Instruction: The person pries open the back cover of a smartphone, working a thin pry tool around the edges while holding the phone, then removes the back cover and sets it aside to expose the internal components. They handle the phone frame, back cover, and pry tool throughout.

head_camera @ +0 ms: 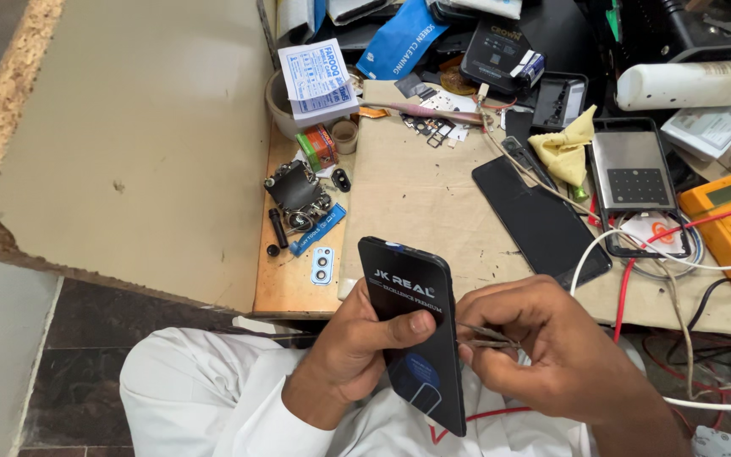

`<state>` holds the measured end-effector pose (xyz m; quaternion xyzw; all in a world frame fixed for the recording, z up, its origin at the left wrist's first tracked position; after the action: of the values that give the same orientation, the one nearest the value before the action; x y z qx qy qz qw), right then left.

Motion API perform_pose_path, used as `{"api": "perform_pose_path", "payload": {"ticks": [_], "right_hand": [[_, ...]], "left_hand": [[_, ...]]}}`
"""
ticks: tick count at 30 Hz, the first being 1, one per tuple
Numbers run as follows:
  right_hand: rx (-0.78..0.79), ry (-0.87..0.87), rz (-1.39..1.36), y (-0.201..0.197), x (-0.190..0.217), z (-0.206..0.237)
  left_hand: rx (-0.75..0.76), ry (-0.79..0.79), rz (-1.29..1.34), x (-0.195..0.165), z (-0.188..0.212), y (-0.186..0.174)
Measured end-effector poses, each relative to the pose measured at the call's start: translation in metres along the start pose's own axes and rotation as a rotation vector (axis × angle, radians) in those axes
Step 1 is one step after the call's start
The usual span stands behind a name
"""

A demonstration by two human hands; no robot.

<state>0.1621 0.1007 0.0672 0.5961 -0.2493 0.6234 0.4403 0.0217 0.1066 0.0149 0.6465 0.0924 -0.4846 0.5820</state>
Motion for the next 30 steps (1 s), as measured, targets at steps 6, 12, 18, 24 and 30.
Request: {"api": "perform_pose_path", "payload": {"ticks": [6, 12, 18, 24, 30], "right_hand": [[-0.009, 0.014, 0.033, -0.0017, -0.0022, -0.0004], [0.002, 0.028, 0.062, -0.0023, -0.0019, -0.0003], [0.001, 0.019, 0.047, -0.0015, 0.0000, -0.0010], [0.055, 0.004, 0.027, -0.0013, -0.0014, -0.0027], [0.071, -0.003, 0.047, -0.0019, -0.0025, -0.0037]], "left_hand": [[0.018, 0.015, -0.020, -0.0005, -0.0007, 0.0014], [0.033, 0.016, -0.015, 0.0001, -0.0011, 0.0015], [-0.003, 0.010, -0.027, 0.0012, -0.0017, -0.0007], [0.009, 0.006, -0.035, 0.0030, -0.0025, -0.0017], [-0.012, 0.010, -0.067, 0.0037, -0.0028, -0.0046]]}}
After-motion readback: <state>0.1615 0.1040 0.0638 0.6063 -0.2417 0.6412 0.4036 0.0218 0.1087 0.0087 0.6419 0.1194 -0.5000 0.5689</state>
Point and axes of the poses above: each hand's wrist, its own z-axis away from the middle knuckle, its own y-axis out of the palm, x = y × z, the point moved 8 cm from there along -z, towards the middle knuckle, and after that the axes turned 11 degrees about -z, right-handed, at the moved point
